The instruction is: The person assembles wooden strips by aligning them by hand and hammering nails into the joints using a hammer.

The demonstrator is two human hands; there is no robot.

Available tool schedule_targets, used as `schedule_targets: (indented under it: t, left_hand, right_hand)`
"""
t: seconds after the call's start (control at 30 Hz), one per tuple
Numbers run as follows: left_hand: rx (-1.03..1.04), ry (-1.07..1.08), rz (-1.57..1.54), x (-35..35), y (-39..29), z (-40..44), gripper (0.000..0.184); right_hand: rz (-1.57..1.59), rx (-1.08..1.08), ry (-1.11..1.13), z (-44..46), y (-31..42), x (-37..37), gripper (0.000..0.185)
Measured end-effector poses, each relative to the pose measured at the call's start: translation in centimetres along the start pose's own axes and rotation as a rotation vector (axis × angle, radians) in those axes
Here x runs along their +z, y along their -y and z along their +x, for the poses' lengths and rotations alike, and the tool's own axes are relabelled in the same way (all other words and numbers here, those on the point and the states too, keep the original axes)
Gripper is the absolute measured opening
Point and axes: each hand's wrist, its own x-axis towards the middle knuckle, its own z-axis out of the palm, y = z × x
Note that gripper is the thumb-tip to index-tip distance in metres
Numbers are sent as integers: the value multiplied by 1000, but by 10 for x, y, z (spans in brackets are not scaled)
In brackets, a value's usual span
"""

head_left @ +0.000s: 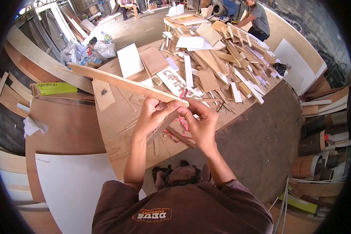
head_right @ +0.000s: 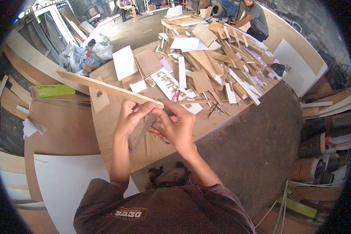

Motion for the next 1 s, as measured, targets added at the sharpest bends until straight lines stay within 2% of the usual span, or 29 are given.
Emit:
schedule_targets:
  t: [0.1, 0.27, 0.33, 0.47, 0.63, 0.73, 0.8, 0.87, 0.9, 0.97, 1.0]
  left_hand:
    - [20, 40, 3, -1, 1, 1, 24]
    - [31, 126, -13, -3, -5, 4, 22]
    - [105, 182, 117, -3, -6, 6, 21]
    - [59, 164, 39, 5, -7, 8, 18]
    - [-6, 115, 112, 9, -12, 4, 22]
    - [87, 119, 97, 4, 1, 6, 19]
    - [74, 109, 123, -2, 6, 5, 22]
    - [61, 97, 148, -4, 12, 3, 25]
    - [106, 66, 83, -1, 15, 3, 21]
    - [150, 35, 20, -2, 18, 3, 17]
    - [207, 29, 73, -4, 19, 3, 18]
  right_hand:
    - [-21, 4, 22, 1, 1, -5, 29]
    - [183, 143, 166, 5, 7, -14, 22]
    - [178, 145, 176, 7, 6, -18, 21]
    - [232, 212, 208, 9, 6, -23, 20]
    - [260, 185, 201, 13, -1, -21, 21]
    - [198, 200, 238, 18, 9, -21, 22]
    - [125, 222, 260, 23, 7, -21, 23]
    - [-348, -333, 136, 28, -6, -20, 25]
    - [-345, -334, 140, 28, -6, -17, 25]
    - [10, 18, 193, 27, -4, -11, 27]
    - [10, 19, 193, 26, -5, -10, 27]
